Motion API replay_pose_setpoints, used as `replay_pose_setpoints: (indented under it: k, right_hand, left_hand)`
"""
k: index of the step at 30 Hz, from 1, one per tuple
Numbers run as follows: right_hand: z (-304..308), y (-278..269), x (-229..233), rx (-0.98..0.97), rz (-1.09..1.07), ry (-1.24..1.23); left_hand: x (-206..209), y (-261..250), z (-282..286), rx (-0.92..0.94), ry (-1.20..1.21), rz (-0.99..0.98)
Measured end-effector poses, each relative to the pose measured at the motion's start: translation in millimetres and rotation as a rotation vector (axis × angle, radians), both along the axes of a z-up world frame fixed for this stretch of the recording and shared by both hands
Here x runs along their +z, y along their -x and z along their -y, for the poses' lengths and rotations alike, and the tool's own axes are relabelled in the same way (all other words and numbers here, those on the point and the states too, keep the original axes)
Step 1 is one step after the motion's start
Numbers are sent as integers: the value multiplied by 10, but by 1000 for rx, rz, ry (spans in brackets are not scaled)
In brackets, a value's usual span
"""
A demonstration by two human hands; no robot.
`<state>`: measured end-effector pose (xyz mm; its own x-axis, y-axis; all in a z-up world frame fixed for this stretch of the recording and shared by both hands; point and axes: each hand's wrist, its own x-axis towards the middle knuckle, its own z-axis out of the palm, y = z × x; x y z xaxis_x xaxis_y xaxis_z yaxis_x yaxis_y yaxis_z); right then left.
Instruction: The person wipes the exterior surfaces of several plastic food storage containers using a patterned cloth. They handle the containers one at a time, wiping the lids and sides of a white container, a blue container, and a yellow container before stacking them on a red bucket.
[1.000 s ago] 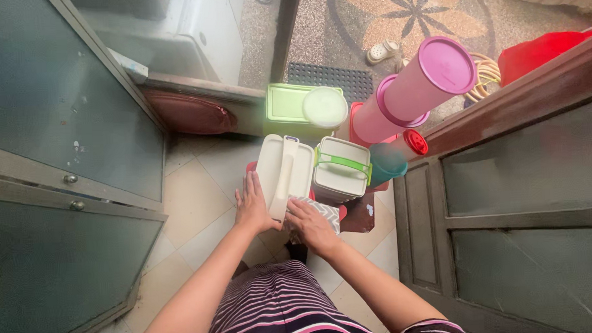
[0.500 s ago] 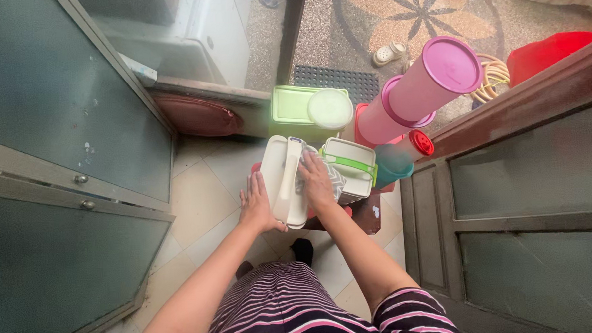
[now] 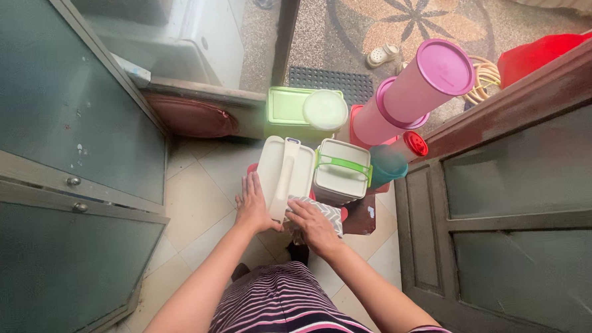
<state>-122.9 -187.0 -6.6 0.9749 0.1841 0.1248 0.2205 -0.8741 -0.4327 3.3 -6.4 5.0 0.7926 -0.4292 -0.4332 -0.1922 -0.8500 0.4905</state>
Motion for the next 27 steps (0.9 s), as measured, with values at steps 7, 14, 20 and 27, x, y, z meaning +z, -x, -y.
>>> replay_pose_setpoints:
  k: [7,14,20,27]
  right_hand:
    - [396,-859,69,-318,139,94]
    - [201,-957,-161,-229,176,135]
    - [-88,-358,-69,-96,140,75]
    - [-102,-24,97,90,117,93]
  left_hand:
    - [45,-14,-26,-44,-25,1]
    - [60,-11,-28,-23,-16,5]
    - [55,18,-25,3,23,13]
    - [37,3,-56,3,61,27]
